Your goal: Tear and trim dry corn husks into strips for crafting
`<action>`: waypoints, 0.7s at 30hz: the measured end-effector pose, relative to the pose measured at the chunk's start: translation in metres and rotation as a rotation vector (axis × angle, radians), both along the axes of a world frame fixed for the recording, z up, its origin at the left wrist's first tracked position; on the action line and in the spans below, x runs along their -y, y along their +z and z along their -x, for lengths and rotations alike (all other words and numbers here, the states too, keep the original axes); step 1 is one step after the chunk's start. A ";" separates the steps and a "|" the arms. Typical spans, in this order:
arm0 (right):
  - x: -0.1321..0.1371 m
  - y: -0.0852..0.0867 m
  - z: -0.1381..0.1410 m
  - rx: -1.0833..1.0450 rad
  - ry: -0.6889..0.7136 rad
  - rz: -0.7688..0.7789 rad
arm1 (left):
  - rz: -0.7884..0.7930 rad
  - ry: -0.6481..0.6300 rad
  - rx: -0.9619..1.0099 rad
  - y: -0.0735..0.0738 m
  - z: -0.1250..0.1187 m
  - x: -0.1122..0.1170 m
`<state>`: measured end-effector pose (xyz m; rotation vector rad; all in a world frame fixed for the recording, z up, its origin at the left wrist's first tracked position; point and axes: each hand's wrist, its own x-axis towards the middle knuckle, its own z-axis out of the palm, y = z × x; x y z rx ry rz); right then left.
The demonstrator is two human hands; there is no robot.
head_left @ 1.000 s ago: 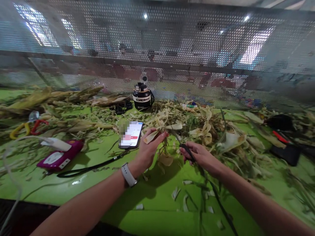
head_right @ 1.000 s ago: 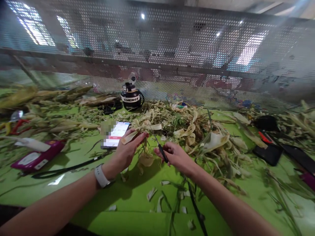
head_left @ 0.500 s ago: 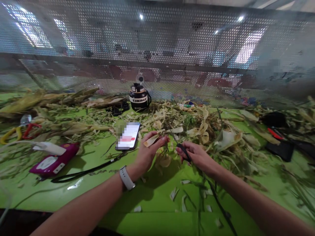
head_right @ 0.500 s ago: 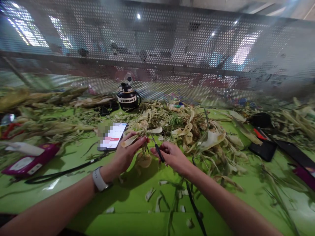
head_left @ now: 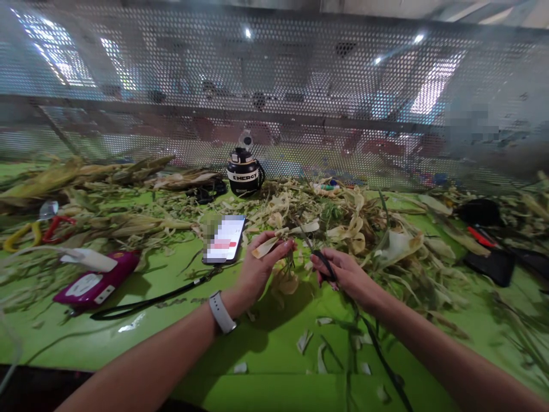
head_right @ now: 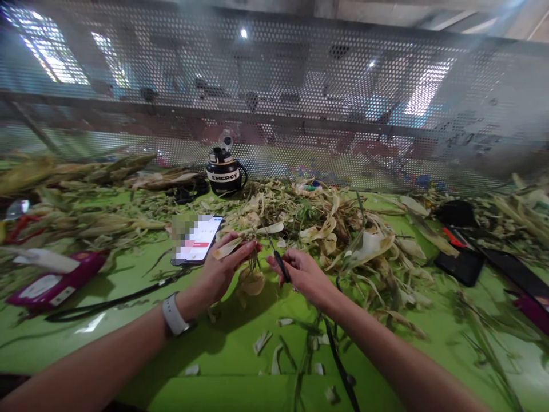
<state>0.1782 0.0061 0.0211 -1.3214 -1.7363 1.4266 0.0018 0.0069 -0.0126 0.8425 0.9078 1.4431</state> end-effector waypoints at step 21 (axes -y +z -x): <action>-0.004 -0.001 -0.003 -0.239 -0.220 0.005 | -0.049 -0.064 0.033 0.002 0.007 -0.010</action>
